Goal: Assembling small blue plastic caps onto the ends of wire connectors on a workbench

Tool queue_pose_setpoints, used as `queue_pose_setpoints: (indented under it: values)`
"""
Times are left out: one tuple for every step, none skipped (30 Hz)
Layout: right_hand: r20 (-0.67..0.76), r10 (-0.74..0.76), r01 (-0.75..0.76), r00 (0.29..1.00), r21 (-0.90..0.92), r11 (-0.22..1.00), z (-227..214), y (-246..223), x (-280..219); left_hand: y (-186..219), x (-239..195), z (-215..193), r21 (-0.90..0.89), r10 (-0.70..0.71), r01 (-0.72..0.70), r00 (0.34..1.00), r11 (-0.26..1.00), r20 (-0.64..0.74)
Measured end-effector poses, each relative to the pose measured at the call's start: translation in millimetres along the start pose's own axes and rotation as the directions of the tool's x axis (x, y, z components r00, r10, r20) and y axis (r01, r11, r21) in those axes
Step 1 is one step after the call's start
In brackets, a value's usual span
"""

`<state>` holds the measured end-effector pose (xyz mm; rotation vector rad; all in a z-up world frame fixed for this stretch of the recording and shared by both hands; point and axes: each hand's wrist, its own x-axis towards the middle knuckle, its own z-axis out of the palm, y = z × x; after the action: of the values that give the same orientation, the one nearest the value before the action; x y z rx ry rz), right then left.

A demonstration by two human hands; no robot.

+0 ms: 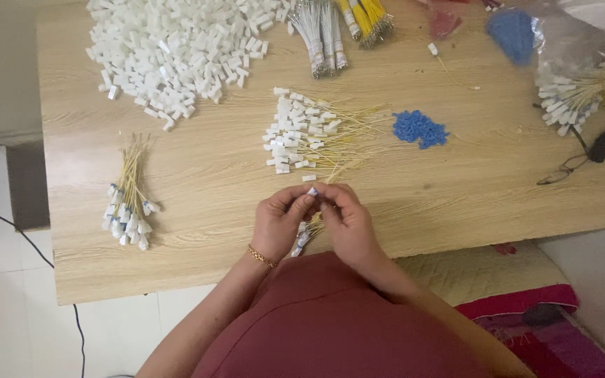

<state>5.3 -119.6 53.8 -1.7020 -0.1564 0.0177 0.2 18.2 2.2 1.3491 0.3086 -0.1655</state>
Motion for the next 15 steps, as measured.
queue_pose_setpoints:
  values:
    - [-0.001, 0.000, 0.000, 1.000, -0.001, 1.000, 0, -1, -1, 5, -1, 1, 0.000, 0.000, 0.000, 1.000, 1.000, 0.002]
    - [0.001, -0.012, 0.012, 1.000, -0.025, 1.000, 1, -2, -2, 10, -2, 2, 0.016, 0.000, 0.000, 1.000, 1.000, 0.001]
    - [0.004, -0.023, 0.024, 1.000, -0.048, 0.999, 2, -3, -3, 15, -2, 3, 0.032, 0.001, -0.001, 1.000, 0.999, 0.000]
    - [0.004, -0.025, 0.025, 1.000, -0.048, 0.999, 1, -5, 1, 14, -1, 5, 0.033, 0.002, -0.002, 1.000, 0.999, 0.000]
    - [-0.020, -0.004, 0.004, 1.000, -0.037, 0.999, 0, -6, 4, 13, -1, 6, 0.035, 0.007, -0.007, 1.000, 0.999, -0.006]
    - [-0.042, 0.021, -0.022, 0.999, -0.025, 0.999, 0, -7, 5, 12, -3, 7, 0.038, 0.006, -0.006, 1.000, 0.999, -0.014]
    - [-0.042, 0.025, -0.026, 0.999, -0.025, 0.999, -1, -7, 4, 14, -6, 8, 0.039, 0.002, -0.002, 1.000, 0.999, -0.015]
    - [-0.056, 0.085, -0.085, 0.995, 0.004, 0.996, -3, -6, 5, 17, -7, 11, 0.049, 0.035, -0.035, 0.999, 0.998, -0.001]
    - [-0.069, 0.145, -0.143, 0.987, 0.034, 0.989, -5, -5, 7, 20, -7, 13, 0.059, 0.067, -0.068, 0.998, 0.996, 0.013]
    - [-0.066, 0.146, -0.144, 0.987, 0.034, 0.989, -6, 4, 7, 18, -5, 11, 0.059, 0.066, -0.067, 0.998, 0.996, 0.010]
    - [-0.067, 0.195, -0.190, 0.979, 0.067, 0.979, -6, 14, 6, 15, -2, 9, 0.097, 0.085, -0.086, 0.996, 0.992, 0.021]
    - [-0.068, 0.241, -0.234, 0.968, 0.099, 0.967, -7, 24, 6, 13, 1, 8, 0.135, 0.104, -0.108, 0.994, 0.985, 0.034]
    - [-0.068, 0.240, -0.233, 0.968, 0.099, 0.967, -6, 13, 7, 20, -2, 9, 0.135, 0.105, -0.108, 0.994, 0.985, 0.034]
    - [-0.087, 0.251, -0.240, 0.964, 0.112, 0.964, -5, 3, 8, 27, -4, 11, 0.156, 0.121, -0.125, 0.992, 0.980, 0.032]
    - [-0.106, 0.261, -0.247, 0.960, 0.126, 0.961, -4, -8, 9, 34, -7, 13, 0.177, 0.138, -0.141, 0.990, 0.974, 0.030]
